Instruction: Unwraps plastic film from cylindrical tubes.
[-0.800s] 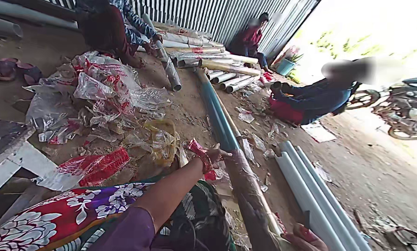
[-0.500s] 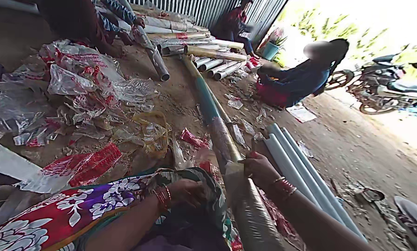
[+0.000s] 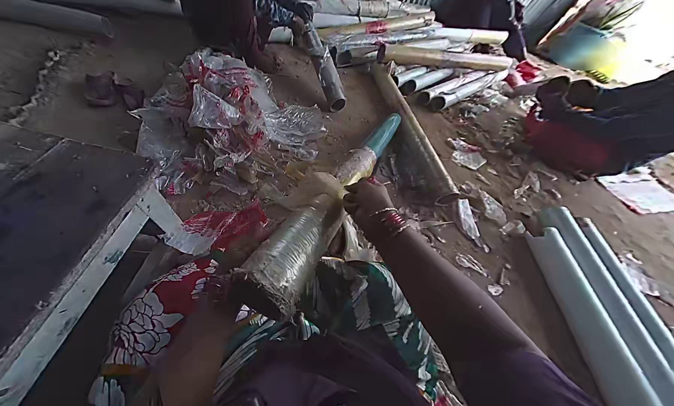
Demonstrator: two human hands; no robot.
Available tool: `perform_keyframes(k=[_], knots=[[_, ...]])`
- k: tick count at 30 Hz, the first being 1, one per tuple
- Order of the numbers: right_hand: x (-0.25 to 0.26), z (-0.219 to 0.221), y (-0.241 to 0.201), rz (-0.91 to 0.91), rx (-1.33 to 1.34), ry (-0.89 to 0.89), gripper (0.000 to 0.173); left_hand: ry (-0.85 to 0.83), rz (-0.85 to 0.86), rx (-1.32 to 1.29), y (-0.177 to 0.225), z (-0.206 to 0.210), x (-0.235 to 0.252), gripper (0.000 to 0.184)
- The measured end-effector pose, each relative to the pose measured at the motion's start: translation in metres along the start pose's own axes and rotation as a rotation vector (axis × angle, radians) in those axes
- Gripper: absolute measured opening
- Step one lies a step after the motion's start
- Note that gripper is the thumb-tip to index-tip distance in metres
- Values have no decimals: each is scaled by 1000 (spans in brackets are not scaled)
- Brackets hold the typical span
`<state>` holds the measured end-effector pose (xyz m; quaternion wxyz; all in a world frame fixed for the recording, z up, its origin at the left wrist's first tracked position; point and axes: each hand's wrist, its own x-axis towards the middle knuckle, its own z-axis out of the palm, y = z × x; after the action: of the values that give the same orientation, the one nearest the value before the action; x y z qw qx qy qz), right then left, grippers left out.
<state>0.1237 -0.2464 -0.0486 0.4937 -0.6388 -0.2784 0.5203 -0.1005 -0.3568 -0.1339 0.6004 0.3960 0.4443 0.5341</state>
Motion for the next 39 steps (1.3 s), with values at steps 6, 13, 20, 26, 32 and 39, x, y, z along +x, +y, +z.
perform_keyframes(k=[6,13,20,26,32,39], knots=[[17,28,34,-4,192,-117,22,-215,-287,61,46,-41,27,37],[25,35,81,-85,256,-249,29,176,-445,777,51,-50,12,40],[61,-9,87,-225,-297,-370,45,448,404,1377,-6,-11,-84,111],[68,-27,77,-718,-688,-442,55,453,330,1393,-13,-8,-76,112],[33,-16,74,-852,-804,-382,42,399,188,1343,5,-27,-65,119],[-8,-11,75,-1050,-1048,-523,39,421,-136,1002,8,-32,-69,118]])
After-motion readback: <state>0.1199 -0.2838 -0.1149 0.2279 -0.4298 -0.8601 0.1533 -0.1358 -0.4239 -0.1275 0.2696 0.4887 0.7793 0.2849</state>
